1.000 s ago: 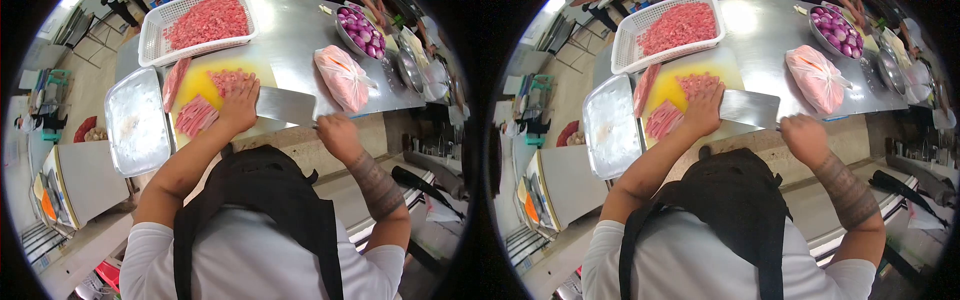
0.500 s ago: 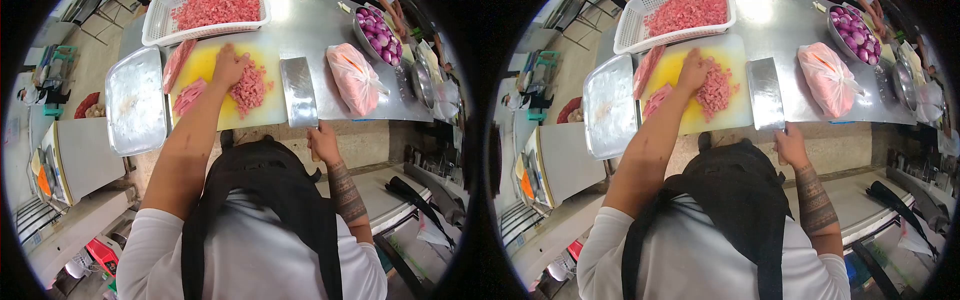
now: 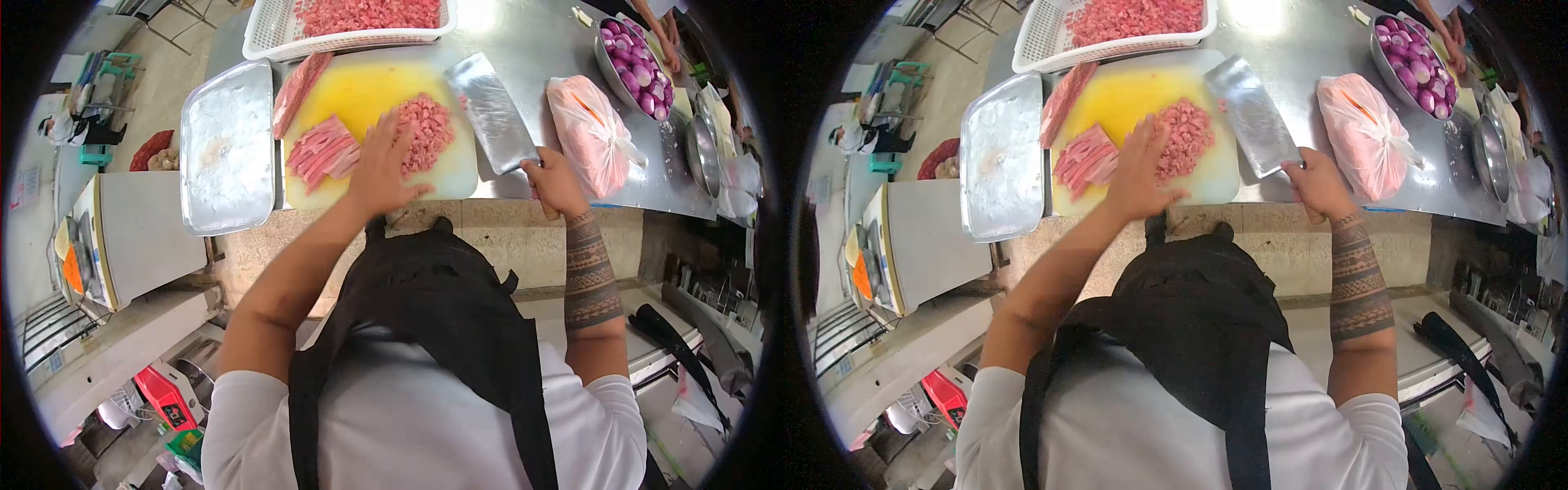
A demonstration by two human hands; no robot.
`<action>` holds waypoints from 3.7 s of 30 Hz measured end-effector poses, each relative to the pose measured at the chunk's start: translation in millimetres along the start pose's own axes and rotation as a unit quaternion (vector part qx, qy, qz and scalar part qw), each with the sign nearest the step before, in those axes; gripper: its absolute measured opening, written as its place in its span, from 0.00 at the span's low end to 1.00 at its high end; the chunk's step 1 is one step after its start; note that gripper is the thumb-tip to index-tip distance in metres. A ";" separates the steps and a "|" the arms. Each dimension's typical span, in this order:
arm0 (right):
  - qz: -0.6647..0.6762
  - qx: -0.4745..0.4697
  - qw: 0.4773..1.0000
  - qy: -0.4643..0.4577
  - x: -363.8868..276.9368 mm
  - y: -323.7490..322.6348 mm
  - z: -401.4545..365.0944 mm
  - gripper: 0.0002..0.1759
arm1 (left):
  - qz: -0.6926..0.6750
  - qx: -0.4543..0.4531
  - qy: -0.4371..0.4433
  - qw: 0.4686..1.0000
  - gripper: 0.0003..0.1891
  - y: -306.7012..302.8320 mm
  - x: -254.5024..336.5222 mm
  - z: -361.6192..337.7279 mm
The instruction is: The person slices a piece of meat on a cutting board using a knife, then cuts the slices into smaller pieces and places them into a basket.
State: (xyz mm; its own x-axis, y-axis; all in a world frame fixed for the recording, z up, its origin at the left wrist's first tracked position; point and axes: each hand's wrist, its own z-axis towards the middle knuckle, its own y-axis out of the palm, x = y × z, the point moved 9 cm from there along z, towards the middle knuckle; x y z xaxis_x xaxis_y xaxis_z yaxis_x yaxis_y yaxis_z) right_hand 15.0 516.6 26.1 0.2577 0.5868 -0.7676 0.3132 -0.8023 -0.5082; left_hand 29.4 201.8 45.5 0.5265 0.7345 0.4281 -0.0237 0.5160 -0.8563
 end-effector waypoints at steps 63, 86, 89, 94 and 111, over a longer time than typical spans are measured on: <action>0.194 -0.022 0.980 0.031 -63.6 174.7 -29.8 0.14 | -0.072 0.206 -0.086 0.972 0.44 1.9 -5.3 22.6; 0.269 0.106 0.949 0.124 30.2 110.8 -143.0 0.10 | 0.022 0.094 -0.147 0.984 0.46 -4.5 -92.4 94.2; 0.213 0.113 0.964 0.108 60.1 112.1 -133.0 0.11 | 0.002 -0.023 -0.247 0.969 0.48 47.3 -84.9 59.5; 0.168 0.085 0.978 0.089 13.8 99.6 -63.2 0.12 | -0.059 -0.006 -0.201 0.978 0.50 64.2 -81.8 72.6; 0.019 0.041 0.993 -0.113 -124.2 125.0 -21.1 0.18 | -0.022 0.255 0.013 0.966 0.38 -78.5 -48.9 143.8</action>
State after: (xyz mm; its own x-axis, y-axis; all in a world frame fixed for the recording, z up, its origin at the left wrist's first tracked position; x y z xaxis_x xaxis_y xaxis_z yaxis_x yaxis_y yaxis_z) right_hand 41.4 345.7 66.1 0.0534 0.5242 -0.8499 0.2291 -0.8348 -0.5005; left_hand -116.7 188.8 133.3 0.5578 0.6985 0.4482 -0.4133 0.7022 -0.5798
